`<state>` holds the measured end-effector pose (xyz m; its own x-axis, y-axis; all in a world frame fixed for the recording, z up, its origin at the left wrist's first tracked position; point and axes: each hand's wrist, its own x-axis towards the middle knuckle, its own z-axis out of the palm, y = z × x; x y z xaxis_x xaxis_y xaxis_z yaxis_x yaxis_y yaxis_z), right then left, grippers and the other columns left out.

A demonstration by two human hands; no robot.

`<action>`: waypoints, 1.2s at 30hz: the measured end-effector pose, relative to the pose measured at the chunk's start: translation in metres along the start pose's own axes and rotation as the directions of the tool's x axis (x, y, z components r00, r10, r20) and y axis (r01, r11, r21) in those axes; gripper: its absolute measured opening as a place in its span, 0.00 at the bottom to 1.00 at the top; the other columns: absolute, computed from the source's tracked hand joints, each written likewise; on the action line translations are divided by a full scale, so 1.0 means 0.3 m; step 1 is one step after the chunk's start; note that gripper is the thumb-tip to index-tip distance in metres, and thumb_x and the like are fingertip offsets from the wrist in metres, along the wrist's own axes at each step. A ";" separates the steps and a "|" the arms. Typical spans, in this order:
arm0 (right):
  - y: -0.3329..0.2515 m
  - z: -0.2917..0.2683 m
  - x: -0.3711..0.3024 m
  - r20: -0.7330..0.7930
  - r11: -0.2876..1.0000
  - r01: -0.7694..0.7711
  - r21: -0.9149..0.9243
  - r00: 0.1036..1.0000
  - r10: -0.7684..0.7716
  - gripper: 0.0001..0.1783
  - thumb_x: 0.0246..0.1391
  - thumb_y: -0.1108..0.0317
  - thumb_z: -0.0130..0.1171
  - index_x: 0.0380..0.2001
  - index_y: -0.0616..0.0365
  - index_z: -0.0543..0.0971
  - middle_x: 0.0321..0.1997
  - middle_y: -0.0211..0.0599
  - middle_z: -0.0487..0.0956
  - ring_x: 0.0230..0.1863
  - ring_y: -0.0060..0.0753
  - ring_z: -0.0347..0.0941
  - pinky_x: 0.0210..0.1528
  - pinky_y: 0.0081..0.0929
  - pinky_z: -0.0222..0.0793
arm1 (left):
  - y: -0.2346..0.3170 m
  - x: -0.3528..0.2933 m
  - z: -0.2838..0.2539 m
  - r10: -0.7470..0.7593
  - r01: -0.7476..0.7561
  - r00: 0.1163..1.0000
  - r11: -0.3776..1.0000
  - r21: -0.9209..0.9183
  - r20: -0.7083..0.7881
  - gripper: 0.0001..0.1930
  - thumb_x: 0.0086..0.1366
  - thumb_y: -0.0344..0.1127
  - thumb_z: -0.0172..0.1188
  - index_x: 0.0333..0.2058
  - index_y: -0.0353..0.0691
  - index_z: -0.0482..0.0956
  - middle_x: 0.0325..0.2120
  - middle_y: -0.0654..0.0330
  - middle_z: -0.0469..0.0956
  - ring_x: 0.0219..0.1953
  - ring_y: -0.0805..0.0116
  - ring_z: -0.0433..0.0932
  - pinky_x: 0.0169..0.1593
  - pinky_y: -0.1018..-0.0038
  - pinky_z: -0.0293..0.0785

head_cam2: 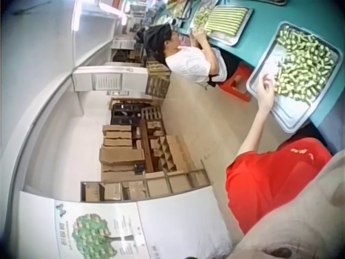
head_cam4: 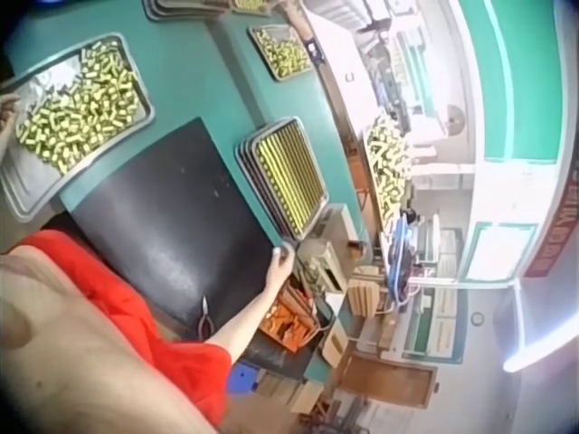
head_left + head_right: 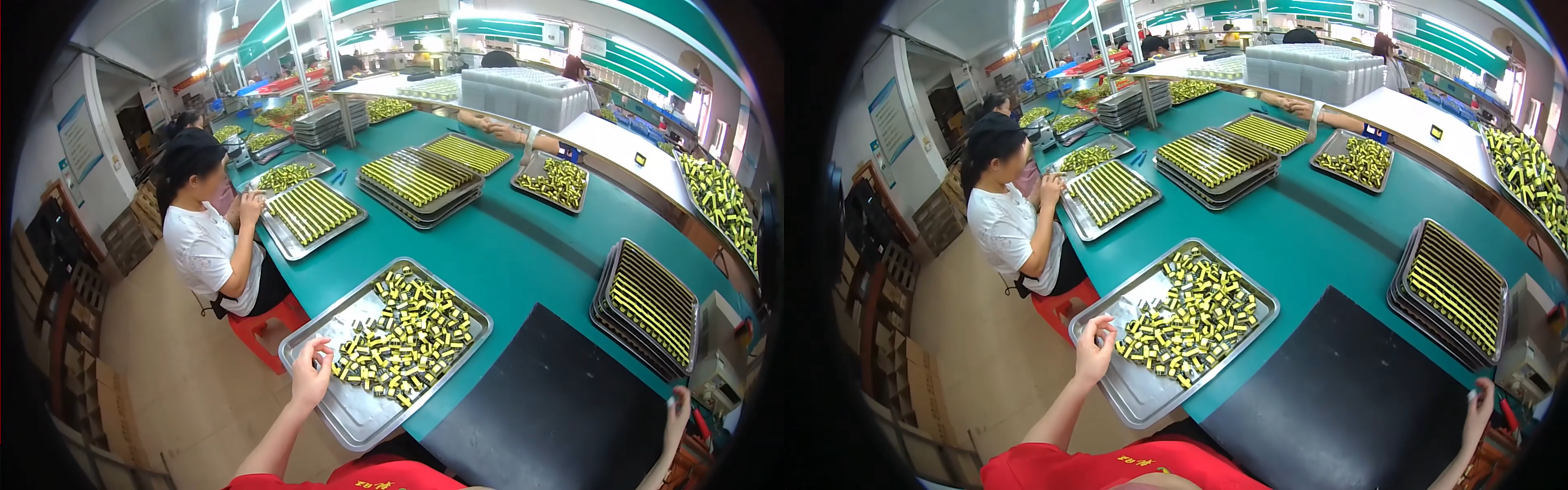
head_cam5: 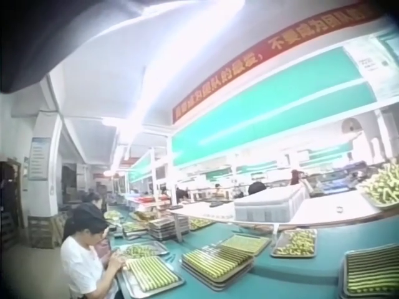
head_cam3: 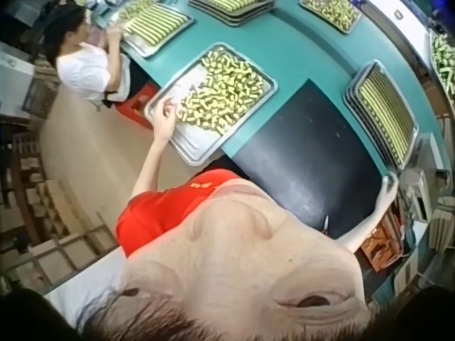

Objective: The person assembles small electronic components by hand, placing them into a slotted metal tray at a factory workstation.

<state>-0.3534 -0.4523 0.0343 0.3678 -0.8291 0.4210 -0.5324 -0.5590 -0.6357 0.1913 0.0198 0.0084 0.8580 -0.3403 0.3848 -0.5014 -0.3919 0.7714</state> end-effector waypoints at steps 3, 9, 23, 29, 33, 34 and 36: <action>-0.089 0.005 -0.179 0.227 0.994 -0.111 0.020 0.968 0.104 0.16 0.48 0.82 0.47 0.42 0.58 0.70 0.39 0.30 0.69 0.35 0.19 0.61 0.40 0.14 0.58 | -0.014 -0.002 0.024 0.060 -0.061 0.998 0.997 0.043 0.017 0.17 0.54 0.23 0.57 0.45 0.39 0.72 0.33 0.61 0.75 0.23 0.73 0.70 0.33 0.75 0.68; -0.377 -0.027 -0.459 0.383 0.933 -0.234 -0.274 0.863 0.329 0.14 0.56 0.61 0.57 0.43 0.57 0.76 0.40 0.41 0.74 0.40 0.36 0.71 0.46 0.29 0.66 | -0.027 0.051 0.068 0.084 -0.088 0.996 0.987 0.138 0.028 0.18 0.53 0.24 0.58 0.45 0.39 0.72 0.39 0.57 0.71 0.24 0.68 0.70 0.33 0.73 0.69; -0.458 0.152 -0.735 0.019 0.853 -0.136 -0.503 0.986 0.168 0.19 0.52 0.57 0.60 0.40 0.61 0.74 0.50 0.49 0.71 0.51 0.53 0.64 0.55 0.44 0.58 | -0.139 0.113 0.075 0.002 -0.041 0.990 0.958 0.283 0.138 0.20 0.58 0.31 0.57 0.50 0.44 0.70 0.41 0.55 0.72 0.43 0.56 0.75 0.46 0.65 0.71; -0.451 0.170 -0.737 -0.016 0.825 -0.126 -0.550 0.990 0.140 0.16 0.56 0.58 0.55 0.38 0.61 0.74 0.47 0.47 0.73 0.48 0.51 0.66 0.52 0.42 0.60 | -0.134 0.082 0.100 0.058 -0.105 0.980 0.963 0.249 0.189 0.08 0.61 0.30 0.52 0.38 0.39 0.77 0.38 0.57 0.74 0.38 0.56 0.76 0.41 0.66 0.72; -0.441 0.134 -0.752 -0.054 0.760 -0.137 -0.636 0.990 0.133 0.19 0.56 0.53 0.55 0.37 0.60 0.74 0.44 0.47 0.74 0.46 0.50 0.67 0.49 0.42 0.63 | -0.120 0.058 0.096 0.036 -0.080 0.981 0.971 0.224 0.190 0.08 0.61 0.30 0.51 0.38 0.38 0.75 0.37 0.55 0.74 0.37 0.55 0.76 0.40 0.65 0.71; -0.437 0.131 -0.770 -0.119 0.734 -0.195 -0.650 0.981 0.155 0.21 0.55 0.49 0.56 0.35 0.58 0.74 0.40 0.44 0.74 0.45 0.49 0.68 0.45 0.42 0.64 | -0.126 0.055 0.096 0.046 -0.085 0.984 0.971 0.223 0.175 0.08 0.61 0.30 0.51 0.38 0.38 0.75 0.37 0.55 0.74 0.37 0.55 0.75 0.40 0.65 0.71; -0.432 0.127 -0.803 -0.184 0.656 -0.278 -0.702 0.960 0.210 0.21 0.54 0.46 0.55 0.33 0.55 0.74 0.37 0.42 0.73 0.43 0.49 0.68 0.41 0.42 0.65 | -0.130 0.055 0.104 0.026 -0.071 0.983 0.968 0.241 0.183 0.08 0.62 0.31 0.51 0.38 0.39 0.74 0.38 0.55 0.74 0.39 0.54 0.75 0.42 0.65 0.71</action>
<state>-0.3441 -0.1797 -0.0095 0.1013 -0.9154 0.3895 -0.9865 -0.1431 -0.0796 0.2216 0.0027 -0.0311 0.8096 -0.5012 0.3056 -0.5729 -0.5615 0.5970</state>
